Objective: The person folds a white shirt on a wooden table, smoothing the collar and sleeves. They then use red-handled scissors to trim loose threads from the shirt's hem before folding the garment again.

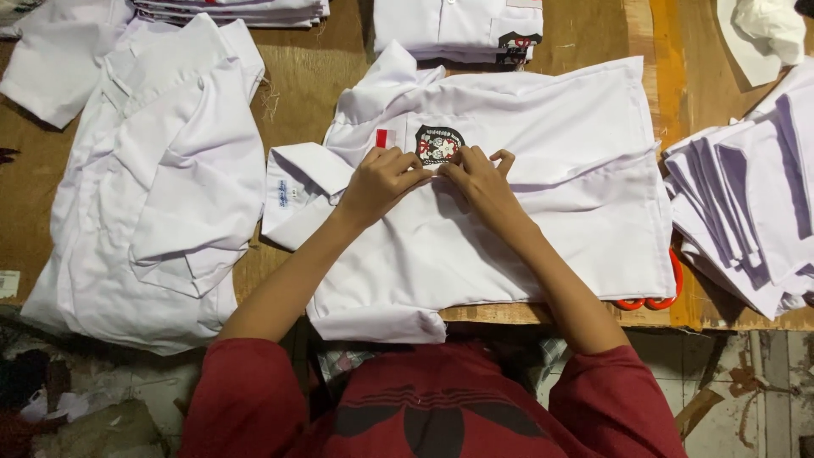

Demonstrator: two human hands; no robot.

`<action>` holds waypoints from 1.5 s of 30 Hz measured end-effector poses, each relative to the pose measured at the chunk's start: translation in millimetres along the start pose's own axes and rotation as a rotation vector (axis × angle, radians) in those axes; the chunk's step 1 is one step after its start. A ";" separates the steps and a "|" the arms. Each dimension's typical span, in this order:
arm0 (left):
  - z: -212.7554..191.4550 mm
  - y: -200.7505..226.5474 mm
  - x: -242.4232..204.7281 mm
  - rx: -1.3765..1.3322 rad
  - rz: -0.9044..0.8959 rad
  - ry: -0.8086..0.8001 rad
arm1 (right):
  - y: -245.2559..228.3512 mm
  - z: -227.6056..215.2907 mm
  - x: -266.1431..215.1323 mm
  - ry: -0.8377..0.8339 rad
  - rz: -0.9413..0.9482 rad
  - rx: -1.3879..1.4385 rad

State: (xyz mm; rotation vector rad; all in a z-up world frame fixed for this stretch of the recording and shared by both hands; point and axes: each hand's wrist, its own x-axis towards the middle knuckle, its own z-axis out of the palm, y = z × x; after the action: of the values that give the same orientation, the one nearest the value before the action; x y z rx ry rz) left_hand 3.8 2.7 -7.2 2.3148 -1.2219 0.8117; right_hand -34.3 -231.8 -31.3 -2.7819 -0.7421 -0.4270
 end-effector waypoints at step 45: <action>17.2 4.4 -5.5 -0.333 -0.072 -0.075 | -3.4 2.0 -0.8 0.090 -0.164 0.145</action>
State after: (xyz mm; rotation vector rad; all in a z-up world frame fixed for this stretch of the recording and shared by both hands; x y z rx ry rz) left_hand 2.9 -6.3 -23.3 2.1174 -1.1948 0.4589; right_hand -36.3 -228.7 -33.0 -2.5603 -0.9438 -0.5036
